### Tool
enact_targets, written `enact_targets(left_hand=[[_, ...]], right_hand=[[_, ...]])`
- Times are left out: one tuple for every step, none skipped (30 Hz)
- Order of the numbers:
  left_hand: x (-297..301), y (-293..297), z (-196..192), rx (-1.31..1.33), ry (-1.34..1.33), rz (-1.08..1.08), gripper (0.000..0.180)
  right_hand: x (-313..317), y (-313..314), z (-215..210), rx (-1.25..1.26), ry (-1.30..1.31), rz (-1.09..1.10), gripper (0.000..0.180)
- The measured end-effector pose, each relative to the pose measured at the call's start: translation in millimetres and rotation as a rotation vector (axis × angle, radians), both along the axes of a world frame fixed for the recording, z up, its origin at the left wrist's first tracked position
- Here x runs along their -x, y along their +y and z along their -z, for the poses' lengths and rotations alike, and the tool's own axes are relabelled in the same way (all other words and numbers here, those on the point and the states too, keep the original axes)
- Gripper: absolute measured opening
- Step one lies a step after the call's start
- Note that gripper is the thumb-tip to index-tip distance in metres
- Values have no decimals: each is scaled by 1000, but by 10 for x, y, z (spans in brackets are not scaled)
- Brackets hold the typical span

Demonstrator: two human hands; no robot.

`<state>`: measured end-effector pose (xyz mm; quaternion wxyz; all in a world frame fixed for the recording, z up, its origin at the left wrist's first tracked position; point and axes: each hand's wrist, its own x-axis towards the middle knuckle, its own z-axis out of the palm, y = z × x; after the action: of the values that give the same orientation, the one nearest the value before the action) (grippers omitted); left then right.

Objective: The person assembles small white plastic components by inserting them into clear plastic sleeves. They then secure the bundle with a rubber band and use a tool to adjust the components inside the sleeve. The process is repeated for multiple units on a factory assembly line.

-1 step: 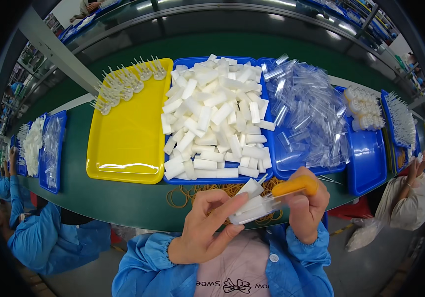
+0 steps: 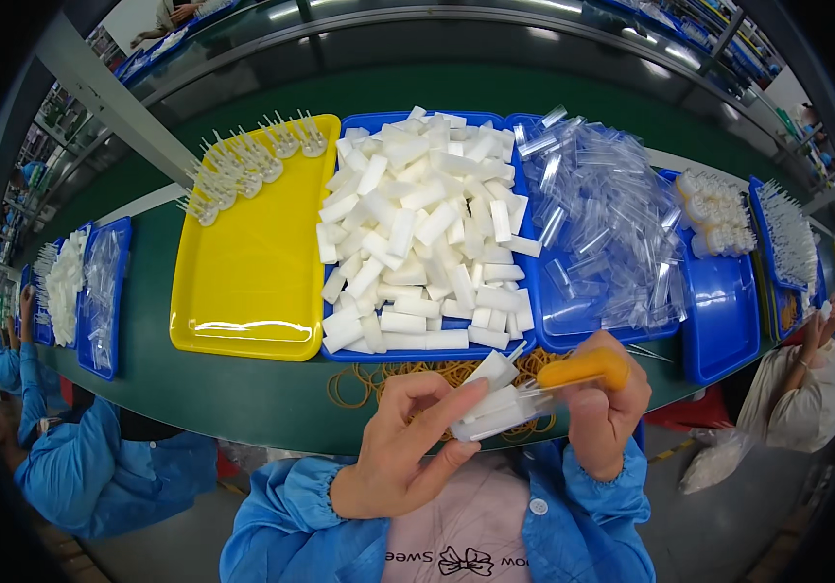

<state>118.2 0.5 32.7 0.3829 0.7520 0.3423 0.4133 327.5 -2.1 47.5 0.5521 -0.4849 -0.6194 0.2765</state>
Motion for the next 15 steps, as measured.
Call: enact_targets(left_hand=[[-1, -2, 0, -1, -1, 2, 48], [-3, -5, 1, -2, -2, 4, 48], [-8, -8, 3, -11, -2, 4, 49], [-11, -16, 13, -21, -1, 5, 50], [-14, -24, 19, -29, 1, 5, 50], [-14, -32, 19, -33, 8, 1, 51], [-18, -34, 15, -38, 14, -4, 51], [-20, -36, 10, -42, 20, -8, 51], [-21, -36, 6, -44, 21, -12, 50], [-23, -38, -1, -44, 23, -17, 50], [-24, -39, -5, -44, 24, -21, 50], [-23, -40, -2, -46, 17, -21, 48], [-23, -44, 8, -47, 9, -20, 47], [-23, -45, 17, -49, 1, -19, 46], [-21, -42, 25, -39, -7, -7, 45]], right_hand=[[-3, -26, -16, -44, -58, 38, 23], [-5, -33, -38, -56, -54, 39, 24], [-6, -40, -61, -69, -51, 41, 26], [-5, -49, -65, -81, -47, 43, 28], [-19, -51, -57, -28, 6, 16, 29], [-44, -48, -47, 24, 59, -11, 31], [-58, -44, -41, 76, 111, -38, 33], [-53, -49, -60, 49, 50, -18, 34], [-41, -58, -99, 23, -11, 1, 35], [-31, -61, -122, -3, -72, 20, 35], [-22, -56, -121, -46, -113, 36, 35], [-15, -46, -120, -90, -155, 53, 35], [-10, -38, -120, -134, -197, 70, 35], [-9, -29, -124, -117, -203, 71, 35], [-9, -17, -131, -101, -208, 72, 34]])
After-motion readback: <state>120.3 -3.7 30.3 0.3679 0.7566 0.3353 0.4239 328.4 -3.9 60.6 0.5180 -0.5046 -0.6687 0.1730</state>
